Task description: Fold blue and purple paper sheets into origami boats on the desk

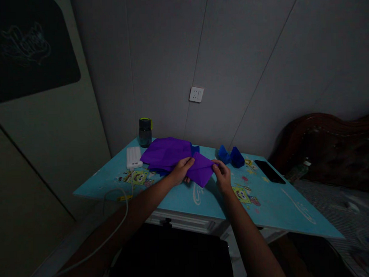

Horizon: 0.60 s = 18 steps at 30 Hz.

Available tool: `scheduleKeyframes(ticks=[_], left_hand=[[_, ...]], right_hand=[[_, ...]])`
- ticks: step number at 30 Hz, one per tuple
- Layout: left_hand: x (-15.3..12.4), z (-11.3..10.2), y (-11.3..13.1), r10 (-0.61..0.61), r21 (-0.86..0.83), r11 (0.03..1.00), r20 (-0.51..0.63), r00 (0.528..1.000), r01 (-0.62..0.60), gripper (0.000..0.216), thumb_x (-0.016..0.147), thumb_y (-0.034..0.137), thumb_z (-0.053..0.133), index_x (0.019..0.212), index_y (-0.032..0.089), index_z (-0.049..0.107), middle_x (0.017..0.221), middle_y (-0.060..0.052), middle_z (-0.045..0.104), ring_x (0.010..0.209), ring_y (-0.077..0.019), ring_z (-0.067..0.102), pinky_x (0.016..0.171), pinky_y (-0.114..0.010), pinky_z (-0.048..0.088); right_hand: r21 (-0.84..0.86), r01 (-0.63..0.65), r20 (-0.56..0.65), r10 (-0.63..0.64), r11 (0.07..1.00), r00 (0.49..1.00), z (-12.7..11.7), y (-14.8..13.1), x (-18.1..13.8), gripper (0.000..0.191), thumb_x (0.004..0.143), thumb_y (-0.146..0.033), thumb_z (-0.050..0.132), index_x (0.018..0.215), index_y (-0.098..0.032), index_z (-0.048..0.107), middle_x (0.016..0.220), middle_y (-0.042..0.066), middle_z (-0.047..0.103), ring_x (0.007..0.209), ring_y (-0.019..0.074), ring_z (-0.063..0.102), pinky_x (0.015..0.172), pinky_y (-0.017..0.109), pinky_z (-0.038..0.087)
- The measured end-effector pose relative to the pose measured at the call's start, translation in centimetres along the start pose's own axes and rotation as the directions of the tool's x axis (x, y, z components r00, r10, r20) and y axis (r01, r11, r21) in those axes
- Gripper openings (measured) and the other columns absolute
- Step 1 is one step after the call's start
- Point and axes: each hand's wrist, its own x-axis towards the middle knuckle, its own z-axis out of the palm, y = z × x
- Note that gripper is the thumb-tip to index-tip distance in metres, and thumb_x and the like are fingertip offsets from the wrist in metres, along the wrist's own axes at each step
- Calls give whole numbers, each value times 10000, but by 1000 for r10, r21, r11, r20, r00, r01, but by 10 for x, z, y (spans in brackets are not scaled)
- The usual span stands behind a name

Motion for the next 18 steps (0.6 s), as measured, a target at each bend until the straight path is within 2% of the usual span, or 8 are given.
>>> scheduleKeyframes(ticks=[4,7,10,13,15,17,18], left_hand=[[-1,-1,2,-10,-13,1000,-5,1000,10,493,806,638,557,913,156,539,442,68,509,252,-75,417,242,-158,297],[-1,-3,7,1,14,1000,-13,1000,-1,511,803,638,560,929,143,559,456,60,520,261,-75,428,254,-163,304],[-1,-8,11,36,120,992,-17,999,-33,548,808,621,567,1020,115,581,455,48,539,268,-85,440,268,-172,306],[0,-14,11,63,269,962,-60,996,-44,621,806,583,595,1192,99,548,450,49,552,277,-99,448,292,-186,321],[1,-17,10,131,395,914,-87,988,-86,623,780,542,648,1218,108,561,551,7,634,389,-135,558,381,-219,426],[0,-20,11,250,527,831,-66,966,-179,613,726,487,721,1212,135,592,806,-61,724,679,-206,686,607,-282,542],[0,-21,12,302,580,783,-34,953,-227,629,700,461,751,1227,155,593,942,-80,728,840,-237,693,736,-313,550]], right_hand=[[0,-32,25,32,999,999,-4,1,0,302,843,-464,604,950,-196,691,828,44,684,753,196,599,676,295,472],[3,-66,118,66,998,991,-9,5,2,290,846,-444,620,982,-205,712,912,54,717,819,208,635,745,313,494],[-36,-69,202,75,997,977,-13,9,5,293,850,-438,625,998,-209,732,978,59,733,886,225,655,816,339,498],[-60,-66,218,77,996,973,-14,12,6,308,854,-453,614,999,-212,740,977,58,740,892,229,661,824,350,506],[-71,-55,212,69,996,975,-14,14,7,303,857,-453,609,989,-214,740,959,54,741,887,227,661,820,353,508],[-95,-30,209,50,995,977,-13,16,7,288,862,-442,604,976,-215,738,936,49,740,876,224,659,814,353,505],[-108,-19,211,41,994,977,-13,16,7,283,867,-437,598,974,-215,737,927,47,739,867,221,657,809,352,503]])
